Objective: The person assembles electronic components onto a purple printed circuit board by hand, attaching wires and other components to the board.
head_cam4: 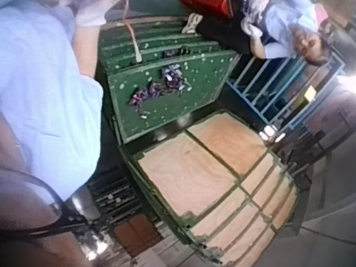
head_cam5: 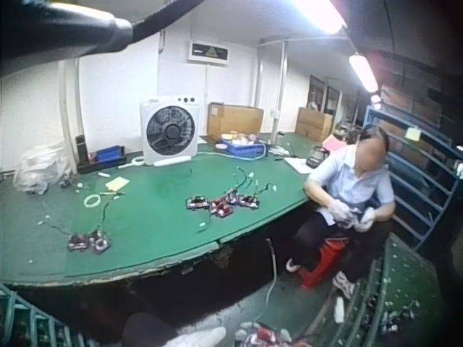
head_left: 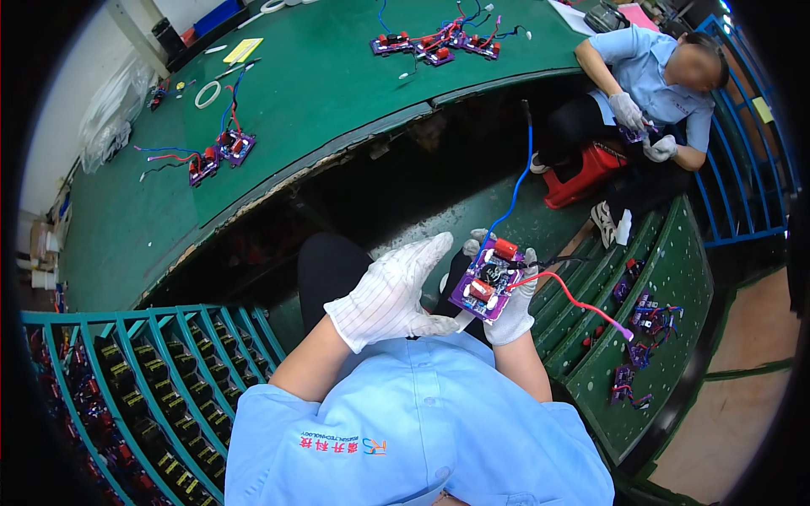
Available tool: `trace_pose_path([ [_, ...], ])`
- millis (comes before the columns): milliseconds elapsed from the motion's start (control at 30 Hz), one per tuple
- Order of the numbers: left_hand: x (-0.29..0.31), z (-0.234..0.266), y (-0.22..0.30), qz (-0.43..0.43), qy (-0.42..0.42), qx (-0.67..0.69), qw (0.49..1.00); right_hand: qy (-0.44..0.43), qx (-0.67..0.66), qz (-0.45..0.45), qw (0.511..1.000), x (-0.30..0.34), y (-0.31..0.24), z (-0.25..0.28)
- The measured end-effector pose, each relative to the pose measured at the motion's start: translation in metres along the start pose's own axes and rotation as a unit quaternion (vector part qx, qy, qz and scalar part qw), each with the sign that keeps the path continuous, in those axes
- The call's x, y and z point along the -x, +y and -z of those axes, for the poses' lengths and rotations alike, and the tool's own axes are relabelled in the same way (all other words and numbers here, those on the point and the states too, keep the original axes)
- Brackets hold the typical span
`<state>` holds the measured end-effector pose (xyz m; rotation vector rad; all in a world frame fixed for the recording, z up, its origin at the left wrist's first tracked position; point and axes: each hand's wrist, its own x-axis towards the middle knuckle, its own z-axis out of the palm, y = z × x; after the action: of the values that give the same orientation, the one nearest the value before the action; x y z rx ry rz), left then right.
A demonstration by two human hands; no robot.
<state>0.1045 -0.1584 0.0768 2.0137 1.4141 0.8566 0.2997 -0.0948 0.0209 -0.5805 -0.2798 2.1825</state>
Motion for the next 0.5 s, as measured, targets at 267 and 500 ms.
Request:
trace_pose_path([
  [267, 0.002, 0.004, 0.009, 0.016, -0.020, 0.044, 0.999, 0.036, 0.047, 0.063, 0.996, 0.009, 0.012, -0.017],
  [500, 0.008, 0.008, 0.011, -0.029, -0.014, 0.069, 0.997, 0.014, -0.006, 0.050, 0.999, 0.017, 0.009, -0.019],
])
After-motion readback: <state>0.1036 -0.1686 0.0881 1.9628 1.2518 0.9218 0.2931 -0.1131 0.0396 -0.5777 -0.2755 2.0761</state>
